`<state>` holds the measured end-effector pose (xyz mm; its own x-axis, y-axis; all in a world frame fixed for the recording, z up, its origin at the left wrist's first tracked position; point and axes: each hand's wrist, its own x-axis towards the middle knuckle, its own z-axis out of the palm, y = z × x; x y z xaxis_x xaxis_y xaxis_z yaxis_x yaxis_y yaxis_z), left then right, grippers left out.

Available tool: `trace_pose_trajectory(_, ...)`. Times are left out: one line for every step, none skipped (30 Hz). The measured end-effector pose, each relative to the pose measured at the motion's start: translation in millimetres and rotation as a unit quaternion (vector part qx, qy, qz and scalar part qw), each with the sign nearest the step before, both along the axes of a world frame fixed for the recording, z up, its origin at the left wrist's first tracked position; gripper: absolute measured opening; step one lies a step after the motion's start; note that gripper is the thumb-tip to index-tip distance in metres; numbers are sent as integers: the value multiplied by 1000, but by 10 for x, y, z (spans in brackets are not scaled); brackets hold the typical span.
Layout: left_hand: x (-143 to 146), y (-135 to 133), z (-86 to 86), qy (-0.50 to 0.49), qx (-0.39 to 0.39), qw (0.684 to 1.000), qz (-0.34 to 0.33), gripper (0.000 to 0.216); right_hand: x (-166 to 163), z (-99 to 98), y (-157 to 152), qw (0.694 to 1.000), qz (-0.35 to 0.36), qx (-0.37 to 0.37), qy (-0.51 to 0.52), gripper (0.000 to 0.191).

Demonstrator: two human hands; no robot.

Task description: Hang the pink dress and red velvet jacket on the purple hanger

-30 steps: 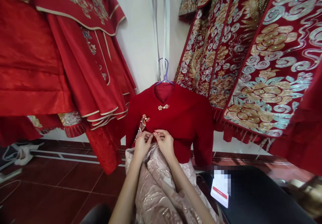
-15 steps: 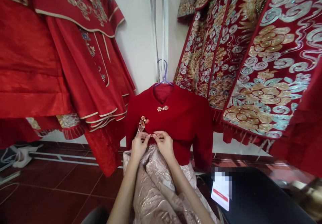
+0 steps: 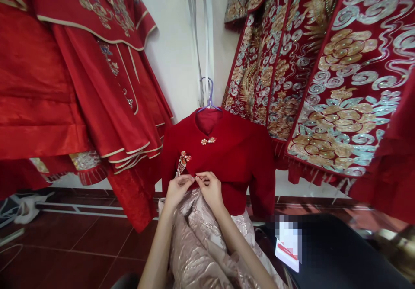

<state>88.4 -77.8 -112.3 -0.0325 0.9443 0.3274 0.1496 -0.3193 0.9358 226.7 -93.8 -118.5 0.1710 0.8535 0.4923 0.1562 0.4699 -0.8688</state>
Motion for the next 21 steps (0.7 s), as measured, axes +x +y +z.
trace_pose_trajectory(0, -6, 4, 3, -4, 1000, -1, 22, -3, -6, 1, 1000, -1, 1, 3, 25)
trace_pose_trajectory(0, -10, 7, 5, -10, 1000, -2, 24, -5, -11, 2, 1000, 1, 0, 8, 25)
trace_pose_trajectory(1, -11, 9, 6, -15, 1000, -4, 25, -7, -16, 2, 1000, 5, -1, 14, 26)
trace_pose_trajectory(0, -11, 9, 6, -21, 1000, -7, 26, -9, -19, 2, 1000, 8, -4, 20, 26)
trace_pose_trajectory(0, -10, 7, 4, -27, 1000, -9, 27, -11, -20, 0, 1000, 10, -5, 22, 26)
trace_pose_trajectory(0, -7, 4, 3, -31, 999, -10, 27, -12, -19, -2, 1000, 11, -5, 22, 26)
trace_pose_trajectory(-1, -4, -1, 2, -31, 999, -9, 27, -14, -17, -4, 1000, 10, -4, 19, 26)
trace_pose_trajectory(0, -1, -6, 1, -27, 1000, -6, 26, -15, -14, -6, 1000, 8, -2, 14, 25)
trace_pose_trajectory(1, 1, -11, 1, -22, 1000, -3, 26, -17, -11, -8, 1000, 5, 1, 10, 25)
trace_pose_trajectory(3, 3, -16, 1, -17, 1000, 0, 25, -18, -8, -8, 1000, 2, 2, 7, 25)
trace_pose_trajectory(6, 5, -20, 1, -14, 1000, 2, 24, -18, -7, -8, 1000, -2, 3, 6, 25)
trace_pose_trajectory(10, 6, -23, 0, -13, 1000, 2, 23, -19, -6, -8, 1000, -4, 4, 5, 25)
trace_pose_trajectory(13, 7, -25, 0, -15, 1000, 3, 22, -19, -7, -8, 1000, -6, 5, 4, 25)
trace_pose_trajectory(17, 7, -26, 1, -17, 1000, 4, 21, -20, -8, -7, 1000, -7, 7, 3, 25)
trace_pose_trajectory(21, 8, -27, 2, -18, 1000, 6, 20, -20, -9, -8, 1000, -7, 8, 3, 25)
trace_pose_trajectory(24, 9, -27, 4, -19, 1000, 8, 20, -20, -11, -9, 1000, -8, 9, 4, 25)
trace_pose_trajectory(26, 10, -26, 6, -18, 1000, 9, 19, -21, -12, -12, 1000, -10, 10, 6, 25)
trace_pose_trajectory(28, 12, -25, 8, -18, 1000, 10, 19, -21, -12, -15, 1000, -13, 10, 9, 25)
trace_pose_trajectory(29, 13, -22, 9, -18, 1000, 11, 19, -23, -11, -18, 1000, -18, 9, 11, 26)
trace_pose_trajectory(29, 14, -20, 9, -20, 1000, 12, 19, -24, -10, -21, 1000, -22, 9, 12, 26)
trace_pose_trajectory(29, 15, -17, 9, -22, 1000, 13, 18, -26, -8, -24, 1000, -27, 8, 11, 26)
